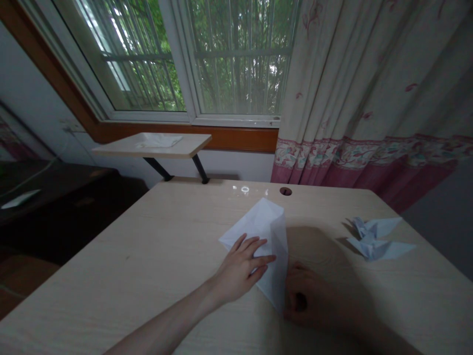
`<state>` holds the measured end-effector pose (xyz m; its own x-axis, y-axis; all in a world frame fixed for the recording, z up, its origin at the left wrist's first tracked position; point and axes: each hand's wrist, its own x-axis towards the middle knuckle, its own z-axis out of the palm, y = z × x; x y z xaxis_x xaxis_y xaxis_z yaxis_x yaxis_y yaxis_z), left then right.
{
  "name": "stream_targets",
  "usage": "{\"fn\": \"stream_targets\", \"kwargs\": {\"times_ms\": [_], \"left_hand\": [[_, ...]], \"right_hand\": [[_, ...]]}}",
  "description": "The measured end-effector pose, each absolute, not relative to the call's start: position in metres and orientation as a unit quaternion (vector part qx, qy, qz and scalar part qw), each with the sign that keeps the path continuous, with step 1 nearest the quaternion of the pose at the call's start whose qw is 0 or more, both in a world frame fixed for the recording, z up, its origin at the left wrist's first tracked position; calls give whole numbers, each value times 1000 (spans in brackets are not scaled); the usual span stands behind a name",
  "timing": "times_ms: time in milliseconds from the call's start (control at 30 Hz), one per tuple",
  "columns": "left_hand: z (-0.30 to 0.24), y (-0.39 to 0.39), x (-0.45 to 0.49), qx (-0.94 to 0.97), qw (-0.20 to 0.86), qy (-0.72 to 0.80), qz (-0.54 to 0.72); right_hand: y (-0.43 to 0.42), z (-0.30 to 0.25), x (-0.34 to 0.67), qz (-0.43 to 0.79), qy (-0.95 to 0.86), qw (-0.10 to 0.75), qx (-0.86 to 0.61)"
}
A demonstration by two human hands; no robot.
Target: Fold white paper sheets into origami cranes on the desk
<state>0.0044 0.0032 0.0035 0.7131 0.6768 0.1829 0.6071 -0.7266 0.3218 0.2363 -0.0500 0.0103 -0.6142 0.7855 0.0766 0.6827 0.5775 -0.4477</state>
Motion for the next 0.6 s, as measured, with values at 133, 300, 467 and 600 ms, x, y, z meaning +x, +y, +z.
{"fn": "stream_targets", "kwargs": {"times_ms": [133,300,467,600], "left_hand": [[3,3,4,917,121,351,146],[3,4,3,918,124,347,148],[1,4,3,917,128,347,150],[2,3,3,917,133,347,144]], "right_hand": [[-49,11,237,302,-852,149,-401],[-47,5,240,351,-817,200,-413],[-45,-2,243,390,-777,226,-439],[-39,-7,242,387,-770,258,-437]]}}
